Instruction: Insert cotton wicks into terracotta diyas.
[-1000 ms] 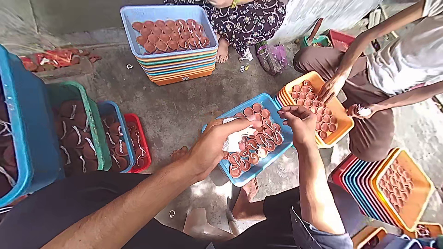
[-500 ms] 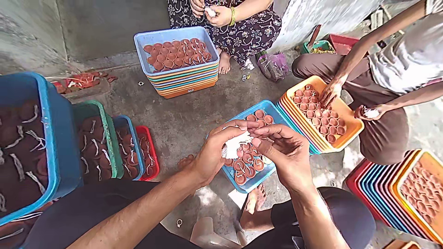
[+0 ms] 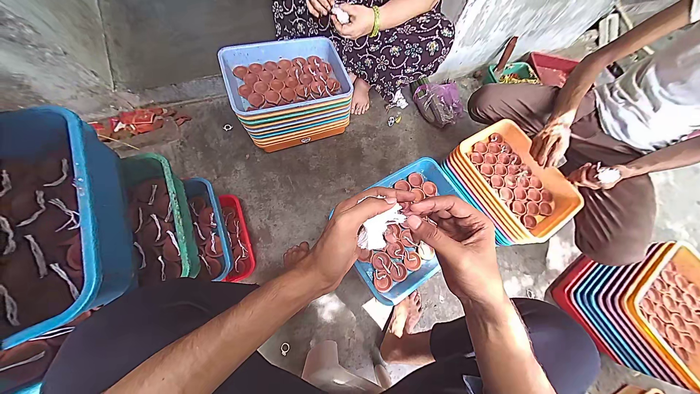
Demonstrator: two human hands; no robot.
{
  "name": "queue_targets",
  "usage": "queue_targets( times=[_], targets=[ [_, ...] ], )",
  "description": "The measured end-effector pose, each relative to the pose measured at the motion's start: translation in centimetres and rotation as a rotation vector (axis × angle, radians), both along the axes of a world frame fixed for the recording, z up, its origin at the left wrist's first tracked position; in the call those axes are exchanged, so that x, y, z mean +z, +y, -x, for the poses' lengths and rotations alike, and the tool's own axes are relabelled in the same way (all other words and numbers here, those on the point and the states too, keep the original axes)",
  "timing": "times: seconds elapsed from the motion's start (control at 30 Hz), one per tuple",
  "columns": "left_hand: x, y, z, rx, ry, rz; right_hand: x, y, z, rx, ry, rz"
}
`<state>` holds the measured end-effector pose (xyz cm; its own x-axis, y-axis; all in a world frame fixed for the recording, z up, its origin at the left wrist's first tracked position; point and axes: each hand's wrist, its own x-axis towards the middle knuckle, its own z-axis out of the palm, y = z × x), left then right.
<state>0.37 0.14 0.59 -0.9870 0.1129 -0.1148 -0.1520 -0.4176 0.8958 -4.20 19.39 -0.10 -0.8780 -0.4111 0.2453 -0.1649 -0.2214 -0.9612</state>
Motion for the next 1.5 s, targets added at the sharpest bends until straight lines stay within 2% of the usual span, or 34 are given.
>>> queue_targets(
  times=[0.2, 0.4, 0.63, 0.97, 1.5],
  targets=[
    [-0.11, 0.01, -0.08, 0.013, 0.000, 0.054, -0.06, 0.01, 0.06, 0.036, 0.059, -0.027],
    [-0.55, 0.00, 0.02, 0.000, 0.033, 0.101, -0.13, -0.16, -0.06, -0.025, 0.161, -0.130],
    [-0.65, -0.12, 0.09, 0.038, 0.016, 0.120, 0.31, 0.13, -0.06, -0.035, 0.180, -0.144],
    [-0.10, -0.32, 0.07, 0.139, -0.017, 0.094, 0.19, 0.17, -0.04, -0.052, 0.186, -0.096],
    [-0.02, -0.59, 0.02, 0.152, 0.080, 0.132, 0.03, 0.14, -0.03, -0.091, 0.115, -0.015]
  ],
)
